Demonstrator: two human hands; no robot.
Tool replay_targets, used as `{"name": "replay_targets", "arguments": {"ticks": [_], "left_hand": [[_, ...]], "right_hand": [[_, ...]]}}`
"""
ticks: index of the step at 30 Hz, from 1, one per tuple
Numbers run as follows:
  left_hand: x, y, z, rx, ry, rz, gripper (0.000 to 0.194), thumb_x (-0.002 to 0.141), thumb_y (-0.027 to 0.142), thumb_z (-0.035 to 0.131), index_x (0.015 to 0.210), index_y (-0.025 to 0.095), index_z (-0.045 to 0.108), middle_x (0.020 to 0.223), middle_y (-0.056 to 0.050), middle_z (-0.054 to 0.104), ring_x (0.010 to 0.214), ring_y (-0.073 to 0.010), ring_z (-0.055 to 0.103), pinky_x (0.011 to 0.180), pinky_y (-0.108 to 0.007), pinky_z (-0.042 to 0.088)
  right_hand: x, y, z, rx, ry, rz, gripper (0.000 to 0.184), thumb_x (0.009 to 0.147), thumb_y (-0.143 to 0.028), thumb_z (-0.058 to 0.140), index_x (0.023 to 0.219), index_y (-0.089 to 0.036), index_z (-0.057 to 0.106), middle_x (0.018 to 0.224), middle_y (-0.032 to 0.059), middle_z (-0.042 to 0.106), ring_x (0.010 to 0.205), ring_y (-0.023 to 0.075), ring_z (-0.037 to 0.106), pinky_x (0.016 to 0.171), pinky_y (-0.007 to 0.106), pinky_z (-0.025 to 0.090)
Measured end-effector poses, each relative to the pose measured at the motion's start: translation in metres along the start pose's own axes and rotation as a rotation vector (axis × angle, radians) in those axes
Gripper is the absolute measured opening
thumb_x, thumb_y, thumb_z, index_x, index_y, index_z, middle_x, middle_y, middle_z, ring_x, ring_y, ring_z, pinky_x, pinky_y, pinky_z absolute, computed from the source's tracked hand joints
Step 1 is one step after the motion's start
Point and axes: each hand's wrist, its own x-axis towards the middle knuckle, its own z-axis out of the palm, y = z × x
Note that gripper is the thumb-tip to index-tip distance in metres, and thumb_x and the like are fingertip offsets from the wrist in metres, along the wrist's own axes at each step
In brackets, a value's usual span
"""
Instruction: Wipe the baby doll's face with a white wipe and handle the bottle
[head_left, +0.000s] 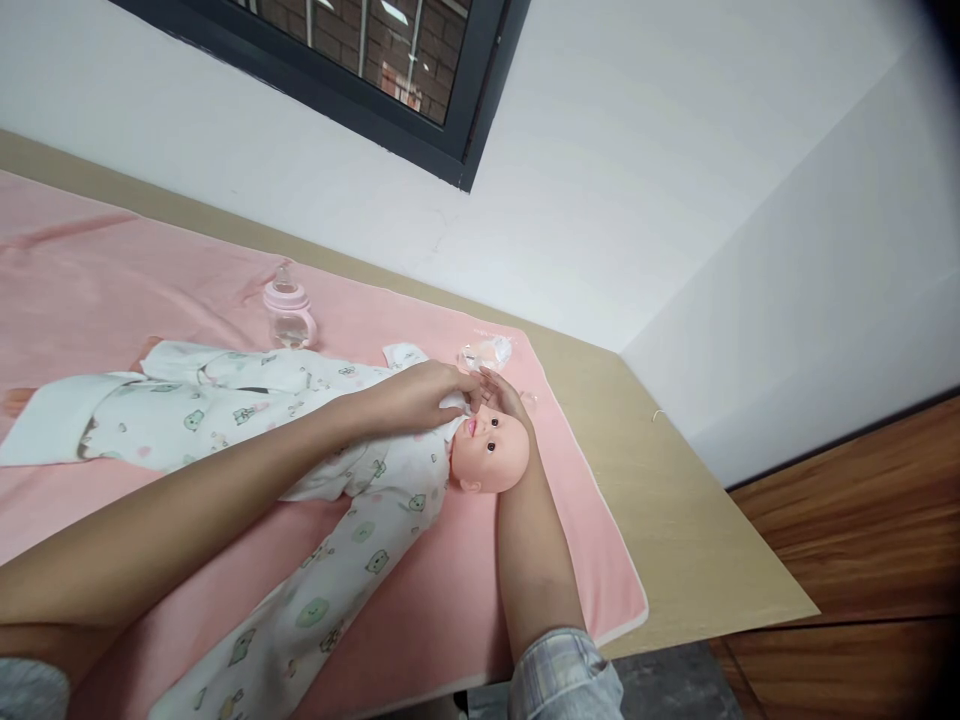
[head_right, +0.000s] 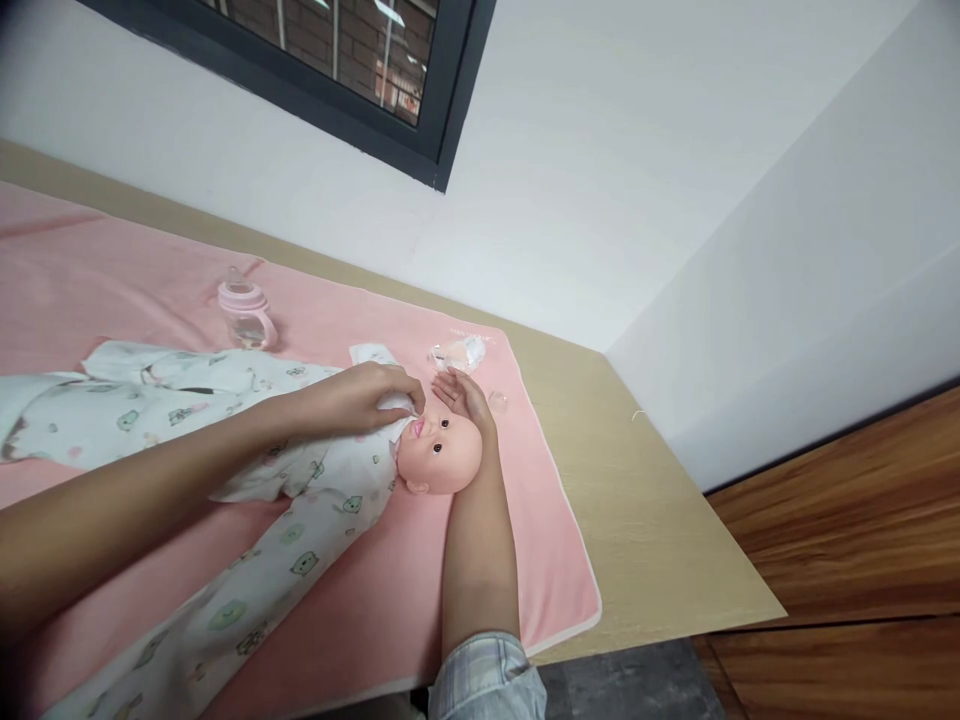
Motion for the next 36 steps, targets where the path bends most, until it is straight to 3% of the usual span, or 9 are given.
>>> {"name": "replay_targets", "arguments": {"ticks": [18,26,36], "left_hand": [[0.001,-0.003,0.007,-0.015,0.083,-0.017,0.021,0.088,0.01,0.05,0.092,0.017,0.069,0.092,-0.003,0.072,0.087,-0.0182,0.065,0.076,-0.024,0.046],[-0.001,0.012,-0.004,-0.133,0.009,-0.019,0.025,0.085,0.004,0.05,0.091,0.017,0.071,0.091,-0.001,0.072,0.082,-0.0151,0.066,0.075,-0.021,0.047],[0.001,0.011,0.005,-0.104,-0.013,0.006,0.029,0.083,0.001,0.05,0.091,0.017,0.073,0.093,-0.003,0.073,0.084,-0.0167,0.066,0.073,-0.022,0.046]], "right_hand": [[-0.005,0.0,-0.001,-0.019,0.007,-0.024,0.026,0.082,-0.041,0.065,0.103,-0.026,0.063,0.11,0.0033,0.071,0.12,0.0208,0.062,0.107,0.041,0.05],[0.011,0.006,-0.01,0.006,-0.021,0.036,0.028,0.081,-0.042,0.067,0.103,-0.025,0.064,0.111,0.0037,0.071,0.119,0.0215,0.062,0.109,0.043,0.049],[0.03,0.013,-0.019,0.013,-0.017,0.077,0.03,0.08,-0.043,0.069,0.103,-0.024,0.065,0.11,0.0039,0.072,0.115,0.0199,0.064,0.108,0.042,0.049]]}}
